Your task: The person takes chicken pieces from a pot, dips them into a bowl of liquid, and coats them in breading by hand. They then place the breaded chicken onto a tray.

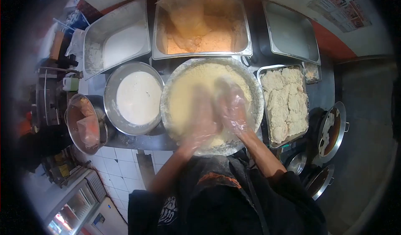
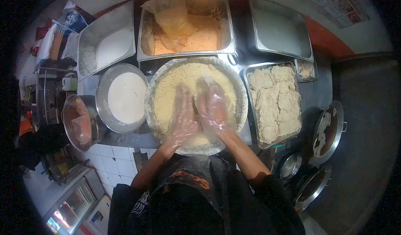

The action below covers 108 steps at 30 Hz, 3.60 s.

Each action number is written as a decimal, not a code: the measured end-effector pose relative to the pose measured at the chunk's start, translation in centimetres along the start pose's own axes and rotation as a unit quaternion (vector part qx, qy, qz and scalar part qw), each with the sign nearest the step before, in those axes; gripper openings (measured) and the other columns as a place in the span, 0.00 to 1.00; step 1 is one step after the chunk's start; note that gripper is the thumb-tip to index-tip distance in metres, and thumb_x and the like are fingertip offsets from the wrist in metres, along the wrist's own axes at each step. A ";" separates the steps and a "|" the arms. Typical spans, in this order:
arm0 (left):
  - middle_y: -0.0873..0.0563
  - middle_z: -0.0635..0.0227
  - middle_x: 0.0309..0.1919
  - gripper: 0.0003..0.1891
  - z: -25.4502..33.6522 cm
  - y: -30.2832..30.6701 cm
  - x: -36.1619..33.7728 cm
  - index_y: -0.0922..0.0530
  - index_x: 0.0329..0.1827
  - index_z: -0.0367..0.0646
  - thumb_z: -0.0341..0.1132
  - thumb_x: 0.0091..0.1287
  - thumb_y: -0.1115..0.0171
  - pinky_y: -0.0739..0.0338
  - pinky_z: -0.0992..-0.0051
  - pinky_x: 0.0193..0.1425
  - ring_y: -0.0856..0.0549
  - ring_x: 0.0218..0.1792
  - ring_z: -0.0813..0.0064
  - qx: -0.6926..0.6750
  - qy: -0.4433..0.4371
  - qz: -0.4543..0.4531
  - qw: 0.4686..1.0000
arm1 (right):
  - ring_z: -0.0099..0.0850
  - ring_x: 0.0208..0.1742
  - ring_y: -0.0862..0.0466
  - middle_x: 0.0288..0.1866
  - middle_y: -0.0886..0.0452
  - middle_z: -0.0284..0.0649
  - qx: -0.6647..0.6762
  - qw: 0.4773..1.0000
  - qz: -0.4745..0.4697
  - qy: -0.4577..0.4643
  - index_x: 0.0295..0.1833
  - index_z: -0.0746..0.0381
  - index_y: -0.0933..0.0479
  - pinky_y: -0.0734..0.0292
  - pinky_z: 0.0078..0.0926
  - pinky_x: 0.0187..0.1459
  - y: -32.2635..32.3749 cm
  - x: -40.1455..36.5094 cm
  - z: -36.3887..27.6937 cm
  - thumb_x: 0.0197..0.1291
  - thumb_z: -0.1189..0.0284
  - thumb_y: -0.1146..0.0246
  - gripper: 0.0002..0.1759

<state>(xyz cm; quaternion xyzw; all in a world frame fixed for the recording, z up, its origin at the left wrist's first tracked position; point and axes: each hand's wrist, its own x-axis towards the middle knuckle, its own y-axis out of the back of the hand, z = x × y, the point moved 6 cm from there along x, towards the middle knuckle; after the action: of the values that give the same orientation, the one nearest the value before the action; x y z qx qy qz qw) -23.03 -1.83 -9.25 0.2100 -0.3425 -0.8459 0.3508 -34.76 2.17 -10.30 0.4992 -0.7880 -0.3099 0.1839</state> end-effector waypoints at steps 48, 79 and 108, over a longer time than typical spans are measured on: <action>0.26 0.62 0.72 0.29 -3.3 -4.1 0.8 0.31 0.75 0.48 0.53 0.76 0.46 0.32 0.55 0.75 0.22 0.68 0.61 0.061 -0.068 -0.215 0.972 | 0.45 0.65 0.24 0.57 0.18 0.46 -0.155 0.917 -0.088 0.358 0.61 0.56 0.20 0.36 0.49 0.73 -6.3 5.5 -4.4 0.64 0.51 0.41 0.26; 0.14 0.50 0.57 0.20 -3.1 1.7 -5.9 0.20 0.61 0.36 0.29 0.66 0.31 0.30 0.51 0.72 0.17 0.60 0.48 -0.059 -0.219 0.137 0.964 | 0.54 0.62 0.19 0.63 0.21 0.60 -0.013 0.988 -0.052 -0.145 0.69 0.67 0.27 0.25 0.46 0.63 -0.8 -0.2 4.0 0.64 0.50 0.35 0.38; 0.17 0.50 0.61 0.20 -5.7 3.3 -6.2 0.20 0.64 0.38 0.24 0.68 0.38 0.25 0.62 0.70 0.18 0.65 0.53 -0.133 -0.035 0.177 0.975 | 0.53 0.57 0.18 0.57 0.18 0.56 -0.107 0.993 -0.006 0.057 0.64 0.68 0.24 0.24 0.46 0.61 3.2 -1.2 -1.5 0.55 0.54 0.26 0.38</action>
<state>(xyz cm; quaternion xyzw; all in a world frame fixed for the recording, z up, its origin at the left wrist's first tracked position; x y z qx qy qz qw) -14.07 -1.45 -10.01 0.0674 -0.2705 -0.8155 0.5072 -35.46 3.77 -7.01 0.4984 -0.7354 -0.3648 0.2787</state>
